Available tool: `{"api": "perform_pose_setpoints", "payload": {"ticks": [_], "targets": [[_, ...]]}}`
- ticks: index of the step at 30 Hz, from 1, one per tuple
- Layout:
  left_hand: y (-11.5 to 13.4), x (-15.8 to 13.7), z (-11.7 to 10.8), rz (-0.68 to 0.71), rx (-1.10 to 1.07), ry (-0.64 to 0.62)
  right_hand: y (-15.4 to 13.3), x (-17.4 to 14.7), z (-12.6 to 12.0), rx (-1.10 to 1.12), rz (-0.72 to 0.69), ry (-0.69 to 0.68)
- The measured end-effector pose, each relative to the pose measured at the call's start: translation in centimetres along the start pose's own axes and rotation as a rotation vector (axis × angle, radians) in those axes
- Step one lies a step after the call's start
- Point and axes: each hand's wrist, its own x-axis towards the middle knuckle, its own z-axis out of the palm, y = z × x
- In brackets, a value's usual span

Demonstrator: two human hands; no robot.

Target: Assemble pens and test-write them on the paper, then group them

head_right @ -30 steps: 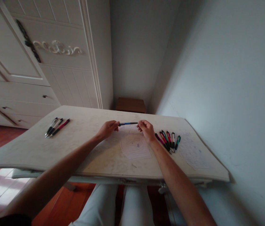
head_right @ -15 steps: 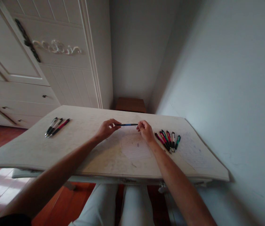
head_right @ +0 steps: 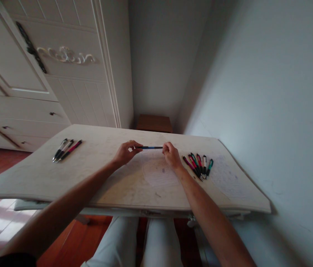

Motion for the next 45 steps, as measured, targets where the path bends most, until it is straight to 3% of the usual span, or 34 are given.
{"api": "perform_pose_setpoints", "payload": {"ticks": [18,25,29,34,45], "targets": [[-0.5,0.0,-0.1,0.102,0.078,0.033,0.0,-0.2,-0.1,-0.144,-0.061,-0.021],[-0.4,-0.1,0.0,0.081,0.060,0.078,-0.9,-0.4,-0.3,-0.114,-0.049,-0.054],[-0.2,0.1,0.0,-0.027,0.016,0.071,-1.1,-0.4,-0.3,-0.085,-0.050,-0.069],[0.4,0.3,-0.1,-0.196,-0.186,0.020,-1.3,-0.7,-0.2,-0.018,-0.032,-0.047],[1.1,0.8,-0.7,-0.464,-0.685,0.138,-0.8,-0.5,0.0,0.130,-0.010,0.036]]}}
